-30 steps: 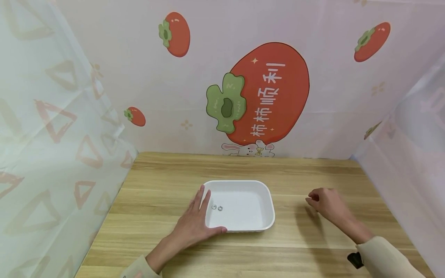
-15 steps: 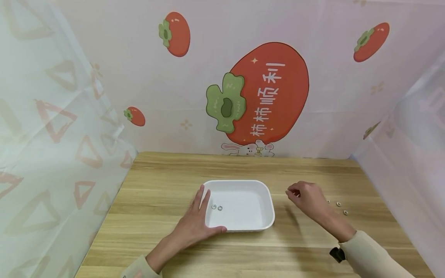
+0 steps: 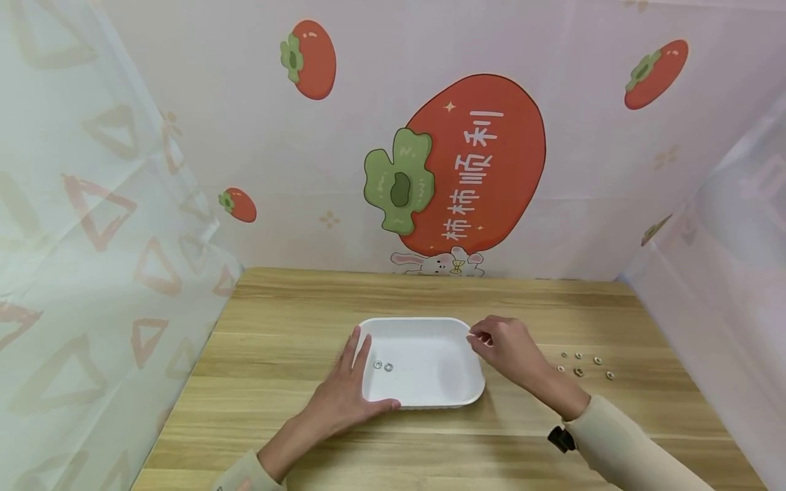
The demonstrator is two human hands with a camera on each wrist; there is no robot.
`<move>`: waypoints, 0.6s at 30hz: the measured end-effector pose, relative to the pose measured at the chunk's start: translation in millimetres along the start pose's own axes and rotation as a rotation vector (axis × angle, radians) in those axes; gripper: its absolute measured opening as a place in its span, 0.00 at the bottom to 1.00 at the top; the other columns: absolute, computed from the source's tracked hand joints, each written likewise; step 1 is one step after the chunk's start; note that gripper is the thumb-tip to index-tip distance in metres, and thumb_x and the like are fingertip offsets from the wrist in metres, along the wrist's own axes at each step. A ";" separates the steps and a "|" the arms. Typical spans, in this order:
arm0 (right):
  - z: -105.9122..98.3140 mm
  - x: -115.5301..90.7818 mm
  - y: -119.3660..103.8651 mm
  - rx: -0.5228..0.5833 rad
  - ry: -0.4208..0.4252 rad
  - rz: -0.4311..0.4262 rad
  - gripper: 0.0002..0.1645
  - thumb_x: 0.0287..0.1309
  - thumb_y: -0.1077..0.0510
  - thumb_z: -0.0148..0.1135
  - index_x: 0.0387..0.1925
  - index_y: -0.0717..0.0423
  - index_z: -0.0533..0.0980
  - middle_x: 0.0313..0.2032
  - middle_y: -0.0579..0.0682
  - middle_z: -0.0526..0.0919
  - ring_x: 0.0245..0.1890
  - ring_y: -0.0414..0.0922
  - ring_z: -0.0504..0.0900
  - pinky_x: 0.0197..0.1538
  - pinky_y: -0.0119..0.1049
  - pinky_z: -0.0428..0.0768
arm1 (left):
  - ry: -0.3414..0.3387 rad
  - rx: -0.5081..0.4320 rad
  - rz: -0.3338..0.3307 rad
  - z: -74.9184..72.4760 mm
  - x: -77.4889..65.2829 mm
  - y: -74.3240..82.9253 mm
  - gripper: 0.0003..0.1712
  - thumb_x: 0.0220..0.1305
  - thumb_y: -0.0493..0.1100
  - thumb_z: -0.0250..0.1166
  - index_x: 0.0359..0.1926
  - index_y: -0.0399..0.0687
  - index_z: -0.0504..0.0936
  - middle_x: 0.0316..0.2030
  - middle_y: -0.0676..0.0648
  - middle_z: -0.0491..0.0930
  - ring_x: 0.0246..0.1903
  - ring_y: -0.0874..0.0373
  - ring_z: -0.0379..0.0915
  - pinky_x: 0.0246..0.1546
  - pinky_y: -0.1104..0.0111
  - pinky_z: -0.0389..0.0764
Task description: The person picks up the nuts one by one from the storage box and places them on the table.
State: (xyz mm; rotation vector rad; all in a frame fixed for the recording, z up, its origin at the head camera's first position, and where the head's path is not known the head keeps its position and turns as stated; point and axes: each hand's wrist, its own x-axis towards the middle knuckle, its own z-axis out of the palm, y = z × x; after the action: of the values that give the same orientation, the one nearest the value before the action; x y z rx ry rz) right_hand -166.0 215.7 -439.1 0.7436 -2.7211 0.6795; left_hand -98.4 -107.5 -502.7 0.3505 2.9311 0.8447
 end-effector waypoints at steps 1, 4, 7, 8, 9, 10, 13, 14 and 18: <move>1.7 2.4 -3.8 0.006 -0.011 -0.006 0.03 0.56 0.67 0.77 0.32 0.59 0.89 0.30 0.47 0.88 0.29 0.38 0.85 0.32 0.29 0.84 | 0.001 0.001 0.000 0.2 0.1 0.0 0.78 0.49 0.79 0.75 0.85 0.43 0.48 0.86 0.43 0.36 0.78 0.35 0.57 0.47 0.47 0.87; 7.0 9.5 -14.7 0.006 -0.052 -0.030 0.04 0.55 0.65 0.79 0.34 0.60 0.90 0.30 0.47 0.88 0.29 0.39 0.84 0.33 0.30 0.84 | -0.001 0.005 -0.005 0.4 0.2 0.0 0.77 0.49 0.79 0.75 0.86 0.44 0.48 0.86 0.43 0.36 0.77 0.35 0.58 0.46 0.48 0.87; 13.5 15.9 -24.7 0.015 -0.096 -0.045 0.07 0.56 0.63 0.80 0.36 0.61 0.90 0.30 0.49 0.88 0.30 0.40 0.85 0.34 0.30 0.85 | -0.004 0.010 -0.009 0.4 0.2 -0.4 0.78 0.49 0.80 0.74 0.86 0.44 0.48 0.86 0.43 0.36 0.77 0.35 0.59 0.46 0.48 0.87; 15.7 17.9 -27.6 0.020 -0.108 -0.047 0.07 0.56 0.63 0.80 0.37 0.61 0.90 0.31 0.49 0.88 0.30 0.41 0.85 0.34 0.30 0.85 | -0.005 0.011 -0.009 0.1 0.1 -0.3 0.78 0.49 0.80 0.74 0.86 0.44 0.48 0.86 0.43 0.36 0.77 0.35 0.59 0.45 0.49 0.87; 18.1 19.8 -30.1 0.025 -0.120 -0.049 0.08 0.56 0.62 0.80 0.37 0.61 0.90 0.31 0.48 0.88 0.30 0.41 0.84 0.34 0.30 0.85 | -0.003 0.007 -0.006 0.0 -0.1 -0.3 0.78 0.49 0.80 0.74 0.85 0.43 0.49 0.86 0.43 0.36 0.76 0.34 0.61 0.44 0.49 0.87; 20.4 21.8 -32.8 0.031 -0.132 -0.048 0.08 0.57 0.62 0.80 0.37 0.61 0.90 0.31 0.48 0.88 0.30 0.41 0.84 0.35 0.30 0.84 | -0.002 0.005 -0.003 -0.2 -0.1 -0.4 0.78 0.49 0.80 0.74 0.85 0.43 0.49 0.86 0.42 0.36 0.75 0.34 0.62 0.43 0.49 0.87; 27.4 26.9 -39.2 0.048 -0.158 -0.056 0.08 0.57 0.61 0.79 0.38 0.61 0.90 0.31 0.48 0.88 0.30 0.42 0.83 0.35 0.31 0.83 | -0.001 -0.001 0.005 -0.9 -0.3 0.2 0.78 0.49 0.80 0.74 0.85 0.43 0.48 0.86 0.42 0.36 0.73 0.34 0.65 0.39 0.52 0.87; 29.7 28.5 -40.9 0.048 -0.166 -0.058 0.08 0.58 0.61 0.79 0.38 0.61 0.89 0.31 0.48 0.88 0.30 0.42 0.82 0.35 0.31 0.83 | -0.001 -0.001 0.007 -0.9 -0.4 0.3 0.78 0.49 0.80 0.74 0.85 0.42 0.48 0.86 0.42 0.37 0.72 0.34 0.66 0.38 0.53 0.86; 37.1 34.4 -48.7 0.064 -0.218 -0.050 0.10 0.58 0.61 0.79 0.40 0.61 0.89 0.35 0.52 0.90 0.32 0.43 0.84 0.37 0.34 0.84 | -0.005 0.005 0.007 -1.7 -0.3 1.3 0.78 0.49 0.80 0.74 0.86 0.43 0.48 0.86 0.42 0.36 0.69 0.35 0.70 0.34 0.56 0.85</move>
State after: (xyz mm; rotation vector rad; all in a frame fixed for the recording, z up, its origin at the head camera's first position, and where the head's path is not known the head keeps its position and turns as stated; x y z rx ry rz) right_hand -173.1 145.9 -441.3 0.9495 -2.8742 0.7157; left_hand -98.1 -107.4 -500.6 0.3632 2.9299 0.8357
